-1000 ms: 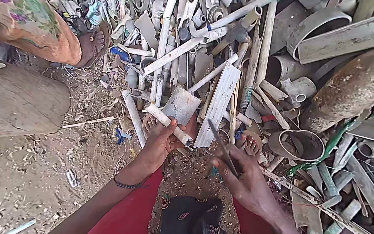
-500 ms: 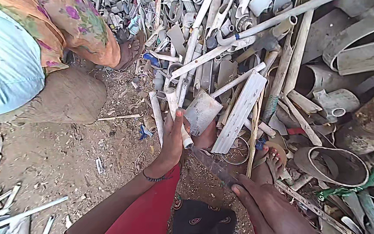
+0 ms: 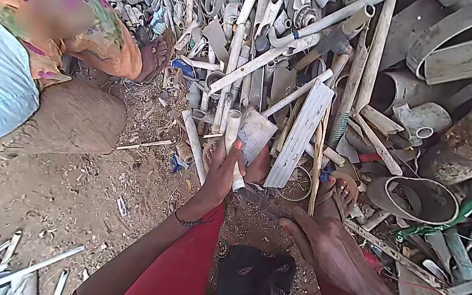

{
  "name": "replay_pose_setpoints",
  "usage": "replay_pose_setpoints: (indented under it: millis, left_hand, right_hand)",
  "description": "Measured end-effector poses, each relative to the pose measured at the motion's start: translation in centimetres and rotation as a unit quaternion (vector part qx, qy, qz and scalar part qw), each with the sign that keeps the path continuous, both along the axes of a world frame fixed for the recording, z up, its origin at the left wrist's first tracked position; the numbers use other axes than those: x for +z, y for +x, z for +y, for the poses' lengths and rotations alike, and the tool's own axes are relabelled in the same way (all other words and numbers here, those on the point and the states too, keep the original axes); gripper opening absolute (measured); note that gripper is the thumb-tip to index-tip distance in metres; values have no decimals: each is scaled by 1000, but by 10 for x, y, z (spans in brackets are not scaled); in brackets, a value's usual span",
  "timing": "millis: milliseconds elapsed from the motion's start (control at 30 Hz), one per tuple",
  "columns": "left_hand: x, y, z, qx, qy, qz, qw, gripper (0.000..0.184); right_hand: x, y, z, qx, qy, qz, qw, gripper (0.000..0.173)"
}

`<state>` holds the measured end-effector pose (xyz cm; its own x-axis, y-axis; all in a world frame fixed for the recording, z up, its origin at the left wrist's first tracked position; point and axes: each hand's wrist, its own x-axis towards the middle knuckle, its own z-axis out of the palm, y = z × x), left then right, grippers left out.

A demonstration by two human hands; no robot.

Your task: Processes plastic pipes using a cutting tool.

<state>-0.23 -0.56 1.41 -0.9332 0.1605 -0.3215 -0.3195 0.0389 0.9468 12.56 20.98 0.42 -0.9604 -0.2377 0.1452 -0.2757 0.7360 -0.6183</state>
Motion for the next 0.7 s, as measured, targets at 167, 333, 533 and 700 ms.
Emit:
replay_pose_setpoints:
  millis: [167,333,533,700]
  left_hand:
    - [6,4,-3,-137,130,-202,961,17]
    - [0,1,-8,-62,131,-231,962,24]
    - [0,-3,-3,130,90,-268,950,25]
    - [1,-2,1,133,74,-274,950,22]
  right_hand:
    - [-17,-2,9,34,44,104,993,48]
    - [-23,-3,15,57,1,149,987,44]
    - [-11,6,25,-31,125,22,991,40]
    - [47,4,34,-57,221,-407,884,29]
